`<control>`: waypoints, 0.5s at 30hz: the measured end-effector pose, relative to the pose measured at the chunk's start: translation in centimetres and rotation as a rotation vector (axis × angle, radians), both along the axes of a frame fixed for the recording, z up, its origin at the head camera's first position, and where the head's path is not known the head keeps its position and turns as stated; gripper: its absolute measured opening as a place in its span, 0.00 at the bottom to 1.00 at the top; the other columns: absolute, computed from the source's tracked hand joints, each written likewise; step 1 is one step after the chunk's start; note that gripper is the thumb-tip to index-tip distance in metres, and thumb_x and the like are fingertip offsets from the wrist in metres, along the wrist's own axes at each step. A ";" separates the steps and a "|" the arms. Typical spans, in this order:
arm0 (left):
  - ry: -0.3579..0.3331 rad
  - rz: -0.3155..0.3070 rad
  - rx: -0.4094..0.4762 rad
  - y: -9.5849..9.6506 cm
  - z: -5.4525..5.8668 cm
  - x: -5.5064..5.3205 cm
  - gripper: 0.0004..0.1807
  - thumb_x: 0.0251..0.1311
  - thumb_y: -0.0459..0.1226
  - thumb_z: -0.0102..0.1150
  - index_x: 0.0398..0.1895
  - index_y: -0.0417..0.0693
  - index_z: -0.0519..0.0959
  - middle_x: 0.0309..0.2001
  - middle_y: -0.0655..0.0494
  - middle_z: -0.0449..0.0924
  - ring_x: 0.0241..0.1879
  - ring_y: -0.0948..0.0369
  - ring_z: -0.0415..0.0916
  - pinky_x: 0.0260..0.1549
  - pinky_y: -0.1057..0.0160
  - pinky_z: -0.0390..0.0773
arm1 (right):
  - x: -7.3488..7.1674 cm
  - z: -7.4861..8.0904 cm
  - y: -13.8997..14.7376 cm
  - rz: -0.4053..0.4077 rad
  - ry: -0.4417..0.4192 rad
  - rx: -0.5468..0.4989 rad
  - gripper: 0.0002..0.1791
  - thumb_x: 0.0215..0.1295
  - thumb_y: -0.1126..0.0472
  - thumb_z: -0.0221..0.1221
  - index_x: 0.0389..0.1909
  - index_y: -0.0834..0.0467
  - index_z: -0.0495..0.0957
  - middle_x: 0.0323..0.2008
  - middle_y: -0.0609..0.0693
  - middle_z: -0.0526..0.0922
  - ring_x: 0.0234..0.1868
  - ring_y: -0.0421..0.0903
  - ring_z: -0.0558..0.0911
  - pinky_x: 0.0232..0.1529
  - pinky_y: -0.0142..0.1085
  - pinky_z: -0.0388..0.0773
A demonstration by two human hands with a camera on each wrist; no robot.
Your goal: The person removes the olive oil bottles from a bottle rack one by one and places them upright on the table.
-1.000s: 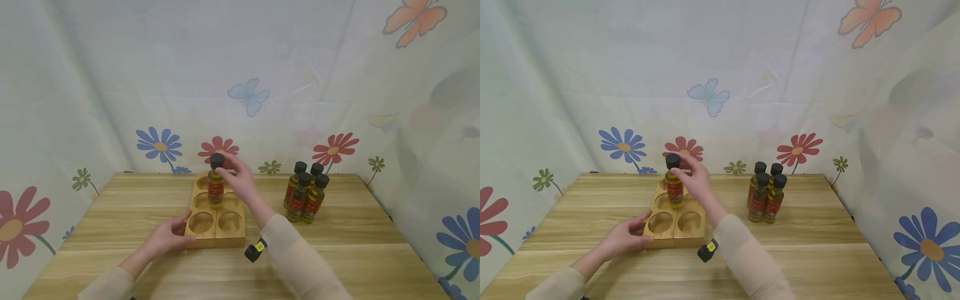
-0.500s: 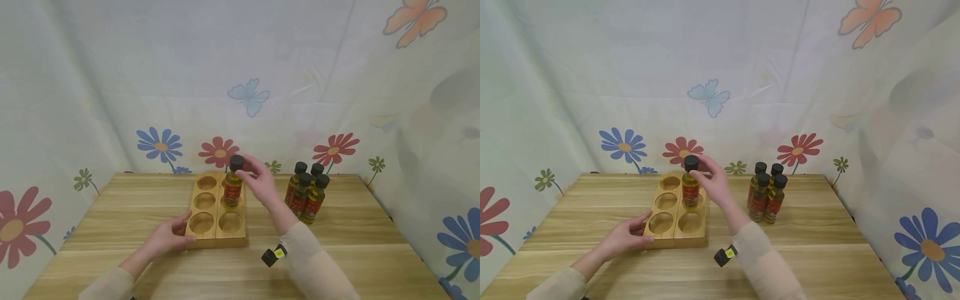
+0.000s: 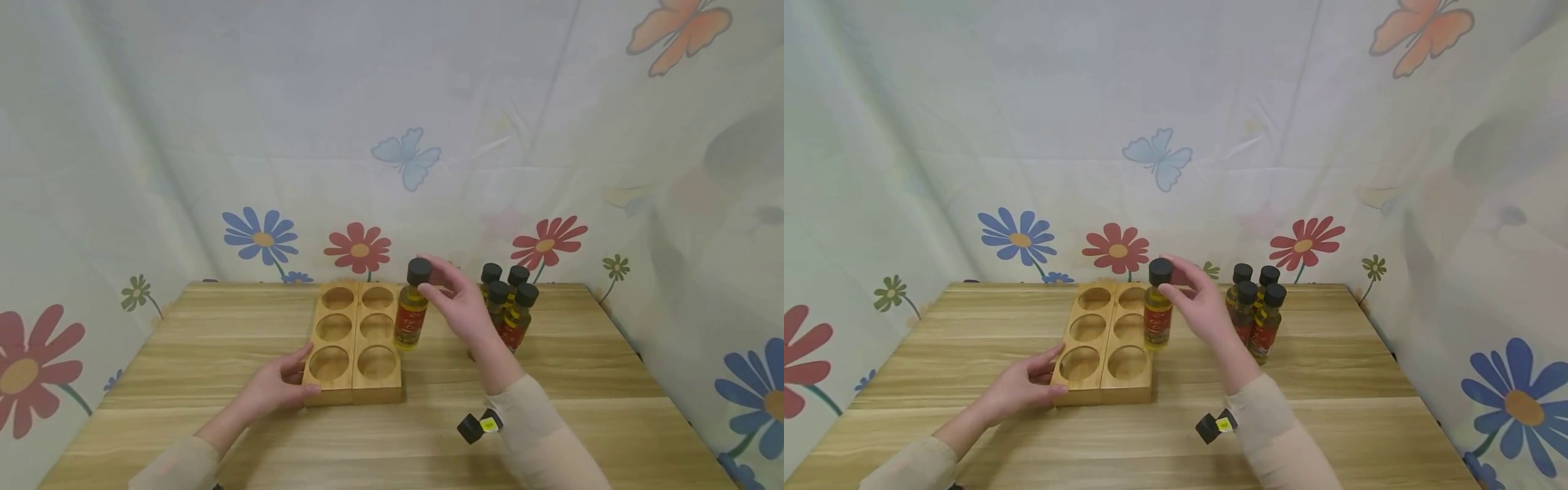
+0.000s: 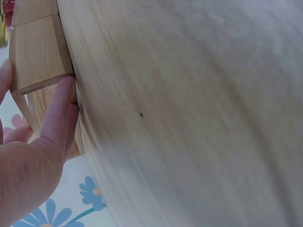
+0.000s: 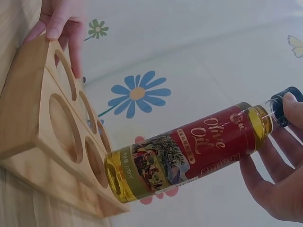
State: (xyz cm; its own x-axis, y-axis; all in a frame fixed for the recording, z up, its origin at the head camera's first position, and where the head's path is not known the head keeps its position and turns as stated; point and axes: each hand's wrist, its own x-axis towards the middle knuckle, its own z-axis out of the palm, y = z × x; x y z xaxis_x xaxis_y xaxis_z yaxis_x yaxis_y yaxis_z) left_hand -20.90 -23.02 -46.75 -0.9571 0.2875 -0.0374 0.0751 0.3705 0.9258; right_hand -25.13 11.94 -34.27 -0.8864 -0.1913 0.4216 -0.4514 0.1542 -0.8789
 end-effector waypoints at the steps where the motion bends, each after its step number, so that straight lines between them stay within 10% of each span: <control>1: 0.000 0.003 -0.002 0.0 0.0 0.0 0.52 0.50 0.40 0.77 0.76 0.41 0.58 0.68 0.32 0.63 0.61 0.40 0.71 0.45 0.61 0.82 | 0.0 -0.1 0.2 -0.002 0.002 0.003 0.25 0.68 0.62 0.63 0.66 0.52 0.75 0.51 0.55 0.83 0.53 0.49 0.80 0.60 0.54 0.73; 15: -0.026 -0.014 0.047 0.0 0.0 0.1 0.51 0.52 0.38 0.76 0.76 0.40 0.55 0.66 0.28 0.64 0.60 0.38 0.71 0.39 0.58 0.85 | 0.9 -2.0 3.4 -0.078 -0.045 0.028 0.25 0.68 0.62 0.63 0.66 0.56 0.74 0.54 0.56 0.81 0.52 0.48 0.79 0.59 0.51 0.74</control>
